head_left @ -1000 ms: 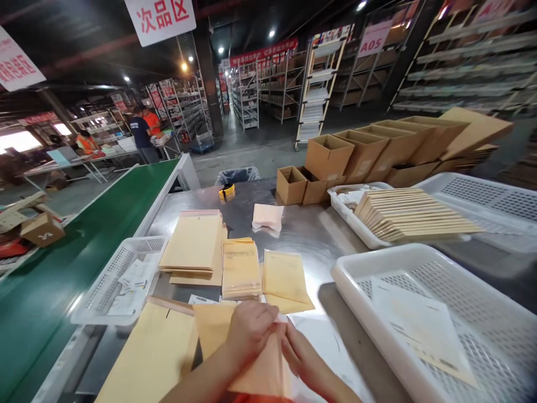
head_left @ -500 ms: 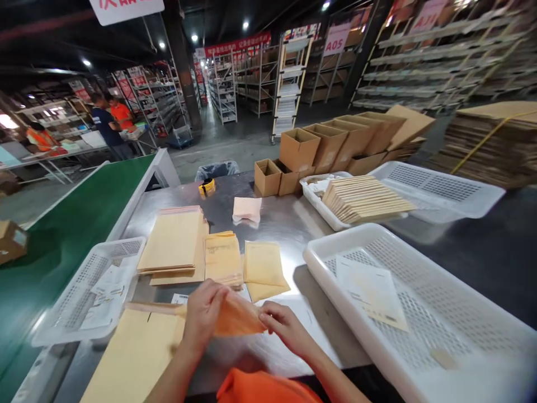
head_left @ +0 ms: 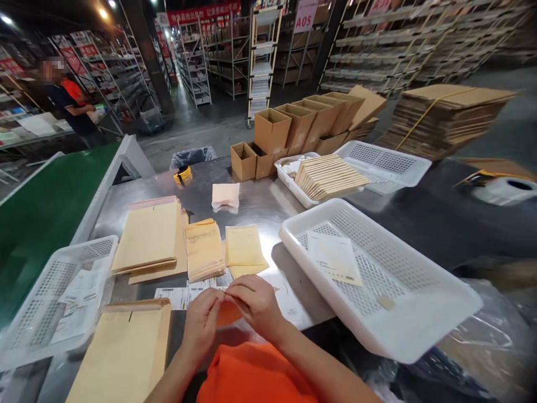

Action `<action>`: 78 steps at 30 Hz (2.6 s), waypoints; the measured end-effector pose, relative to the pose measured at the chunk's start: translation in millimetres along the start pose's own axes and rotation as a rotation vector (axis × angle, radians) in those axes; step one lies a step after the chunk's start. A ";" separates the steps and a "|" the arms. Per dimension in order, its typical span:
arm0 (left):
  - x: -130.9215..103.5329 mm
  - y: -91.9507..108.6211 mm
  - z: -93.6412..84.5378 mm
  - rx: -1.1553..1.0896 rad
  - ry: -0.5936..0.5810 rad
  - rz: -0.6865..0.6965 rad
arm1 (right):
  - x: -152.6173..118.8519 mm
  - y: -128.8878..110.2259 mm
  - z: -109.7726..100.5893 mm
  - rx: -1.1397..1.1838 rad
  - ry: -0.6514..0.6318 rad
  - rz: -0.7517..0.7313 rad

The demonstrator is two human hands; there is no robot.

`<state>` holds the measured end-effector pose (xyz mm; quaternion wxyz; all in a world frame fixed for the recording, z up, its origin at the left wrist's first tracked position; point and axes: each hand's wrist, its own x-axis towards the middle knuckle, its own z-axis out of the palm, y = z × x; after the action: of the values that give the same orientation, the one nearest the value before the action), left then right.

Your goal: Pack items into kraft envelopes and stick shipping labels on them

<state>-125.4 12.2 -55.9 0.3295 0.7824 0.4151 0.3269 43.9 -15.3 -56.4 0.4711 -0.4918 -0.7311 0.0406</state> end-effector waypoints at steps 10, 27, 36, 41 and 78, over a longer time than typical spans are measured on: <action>-2.7 5.2 -2.1 0.031 -0.042 0.038 | -8.3 4.4 3.5 0.046 -0.136 -0.024; 20.3 -34.6 -4.3 -0.603 0.520 -0.582 | -59.5 21.4 24.8 0.975 -0.120 0.940; -23.7 -77.0 34.1 -0.541 0.109 -0.771 | -71.9 57.0 7.5 0.833 -0.104 1.084; -31.7 -102.3 27.0 -0.364 0.217 -0.823 | -30.1 129.1 -3.0 0.159 -0.207 1.019; 2.2 -41.3 92.5 -0.951 0.006 -1.008 | -90.3 119.9 -91.2 -0.074 -0.054 1.196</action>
<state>-69.7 9.7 -140.5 0.7472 0.2637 0.5406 0.2826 198.6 -59.0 -127.3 0.3305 -0.8327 -0.3403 0.2858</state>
